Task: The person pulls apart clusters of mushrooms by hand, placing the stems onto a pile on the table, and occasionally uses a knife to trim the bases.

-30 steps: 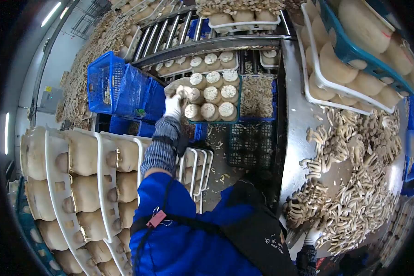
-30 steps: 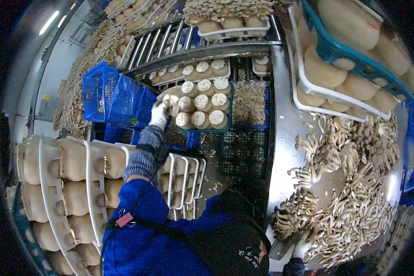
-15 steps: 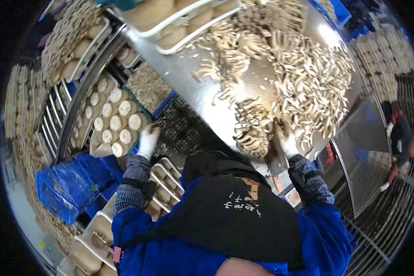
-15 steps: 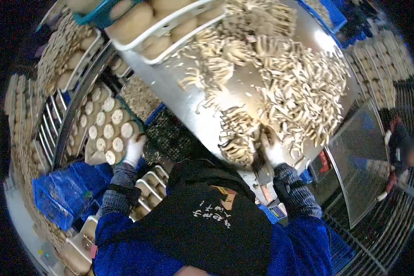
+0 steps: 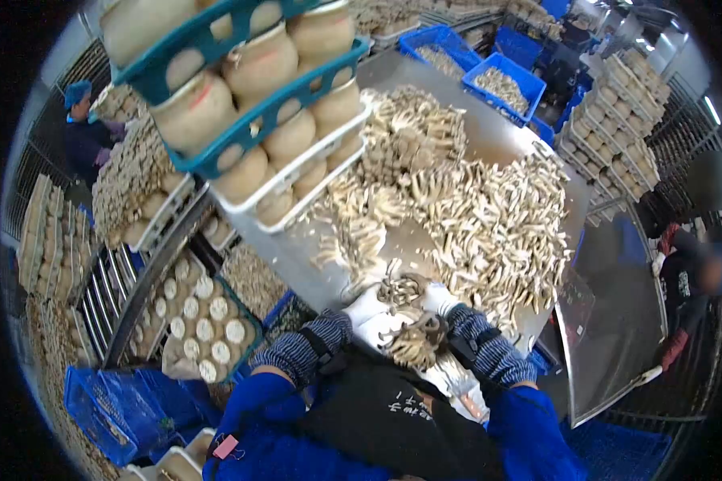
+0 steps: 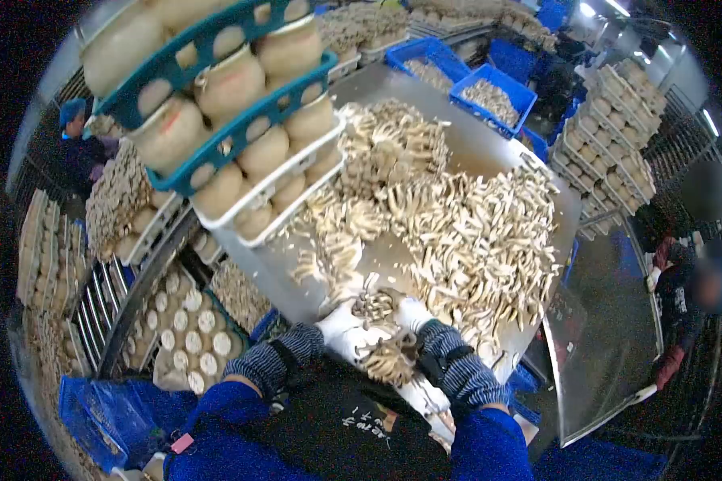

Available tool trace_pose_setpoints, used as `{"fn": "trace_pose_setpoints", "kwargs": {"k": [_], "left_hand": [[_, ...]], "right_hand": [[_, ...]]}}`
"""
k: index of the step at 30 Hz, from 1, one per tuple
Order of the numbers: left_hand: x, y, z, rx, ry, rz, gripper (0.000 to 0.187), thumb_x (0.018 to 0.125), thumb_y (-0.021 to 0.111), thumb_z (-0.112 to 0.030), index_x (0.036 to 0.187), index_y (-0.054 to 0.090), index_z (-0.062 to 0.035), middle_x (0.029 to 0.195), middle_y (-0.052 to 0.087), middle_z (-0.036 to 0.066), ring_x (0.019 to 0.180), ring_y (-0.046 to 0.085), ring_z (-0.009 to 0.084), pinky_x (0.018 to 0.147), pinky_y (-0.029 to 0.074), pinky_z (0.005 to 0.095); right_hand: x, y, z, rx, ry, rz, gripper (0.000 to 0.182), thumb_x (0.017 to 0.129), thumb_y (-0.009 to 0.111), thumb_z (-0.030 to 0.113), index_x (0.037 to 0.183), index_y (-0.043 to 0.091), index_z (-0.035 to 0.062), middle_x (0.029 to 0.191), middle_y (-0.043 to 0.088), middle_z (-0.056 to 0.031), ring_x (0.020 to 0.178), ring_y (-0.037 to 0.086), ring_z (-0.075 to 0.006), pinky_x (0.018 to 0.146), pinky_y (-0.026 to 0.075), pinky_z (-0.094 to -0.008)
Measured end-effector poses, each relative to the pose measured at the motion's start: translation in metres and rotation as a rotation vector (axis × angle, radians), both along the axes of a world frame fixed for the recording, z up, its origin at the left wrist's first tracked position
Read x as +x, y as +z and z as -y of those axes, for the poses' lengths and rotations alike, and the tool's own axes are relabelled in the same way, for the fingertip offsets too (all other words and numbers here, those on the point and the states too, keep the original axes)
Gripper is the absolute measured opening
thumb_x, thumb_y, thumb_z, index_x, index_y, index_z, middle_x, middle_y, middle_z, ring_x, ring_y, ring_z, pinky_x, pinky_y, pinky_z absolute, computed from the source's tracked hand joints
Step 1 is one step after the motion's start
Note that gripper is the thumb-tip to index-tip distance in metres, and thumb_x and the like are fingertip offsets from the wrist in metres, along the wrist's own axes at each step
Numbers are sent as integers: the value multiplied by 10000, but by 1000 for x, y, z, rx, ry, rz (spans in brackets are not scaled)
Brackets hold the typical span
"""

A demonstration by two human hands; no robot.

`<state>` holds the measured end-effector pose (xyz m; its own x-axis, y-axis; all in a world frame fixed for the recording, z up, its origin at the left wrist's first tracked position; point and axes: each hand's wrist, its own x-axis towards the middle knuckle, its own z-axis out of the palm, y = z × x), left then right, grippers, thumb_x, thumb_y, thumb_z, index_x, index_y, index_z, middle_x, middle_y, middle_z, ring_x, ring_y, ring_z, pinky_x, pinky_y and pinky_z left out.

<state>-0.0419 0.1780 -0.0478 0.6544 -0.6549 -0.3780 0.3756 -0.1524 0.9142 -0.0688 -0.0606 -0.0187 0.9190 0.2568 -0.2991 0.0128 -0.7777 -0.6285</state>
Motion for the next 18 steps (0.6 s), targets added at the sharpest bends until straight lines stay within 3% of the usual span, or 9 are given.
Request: {"fn": "trace_pose_setpoints", "kwargs": {"k": [3, 5, 7, 9, 11, 13, 14, 16, 18], "left_hand": [[28, 23, 16, -341, 410, -403, 605, 816, 748, -54, 1339, 451, 15, 1225, 595, 87, 1109, 553, 156, 1009, 457, 297], [36, 27, 32, -332, 296, -283, 682, 817, 753, -57, 1386, 380, 0, 1282, 549, 89, 1148, 533, 169, 1017, 448, 304], [35, 29, 51, -321, 98, -52, 843, 820, 762, -63, 1479, 238, -30, 1397, 457, 94, 1226, 494, 194, 1034, 432, 318], [13, 30, 77, -259, 142, -74, 961, 820, 763, -65, 1534, 120, -95, 1512, 358, 81, 1278, 469, 221, 1044, 431, 362], [29, 16, 89, -370, 162, -318, 953, 836, 743, -67, 1549, 113, -126, 1526, 344, 103, 1314, 447, 238, 1050, 426, 390], [33, 60, 102, -167, 383, -555, 520, 869, 717, -140, 1327, 495, -33, 1214, 606, 91, 1119, 594, 222, 956, 499, 350], [33, 77, 106, 7, 355, -559, 665, 908, 616, -484, 1399, 391, -95, 1362, 477, 222, 1166, 540, 375, 979, 454, 570], [33, 109, 101, -202, 173, -747, 566, 903, 598, -503, 1229, 498, -51, 1154, 543, 190, 1046, 595, 361, 801, 554, 578], [37, 50, 115, -524, 289, -526, 420, 965, 560, -300, 1301, 503, -55, 1207, 594, 111, 1083, 598, 242, 961, 513, 433]], "right_hand": [[-15, -41, 35, 570, -232, -100, 507, 756, 681, 52, 1251, 610, 138, 1169, 648, -175, 1091, 616, -350, 967, 493, -394], [-29, -12, 40, -27, -82, 327, 292, 790, 717, 98, 1079, 700, 60, 1083, 686, -144, 988, 655, -297, 906, 512, -345], [-24, -2, 45, -6, 96, 553, 442, 789, 744, 94, 1216, 633, 76, 1142, 675, -131, 998, 656, -293, 903, 518, -347], [-24, 22, 15, 626, -506, -107, 575, 813, 748, 125, 1345, 531, 93, 1185, 650, -164, 1020, 651, -288, 912, 519, -355], [-23, 3, 20, 355, -556, -158, 656, 830, 755, 190, 1405, 457, 90, 1174, 646, -190, 1020, 649, -281, 911, 522, -349], [-30, 15, 16, 394, -456, 391, 532, 864, 714, 254, 1291, 515, 8, 1163, 646, -231, 1023, 660, -289, 859, 530, -383], [-37, 38, 13, 231, -529, 280, 543, 859, 715, 235, 1304, 507, 2, 1154, 647, -236, 1014, 662, -292, 850, 533, -377], [-42, 83, 6, 199, -728, 148, 571, 851, 716, 192, 1334, 485, -6, 1126, 649, -247, 1010, 660, -294, 856, 531, -356], [-37, 73, 5, 302, -839, 312, 598, 846, 713, 149, 1360, 459, -19, 1125, 640, -255, 1011, 652, -285, 880, 520, -332]]}}
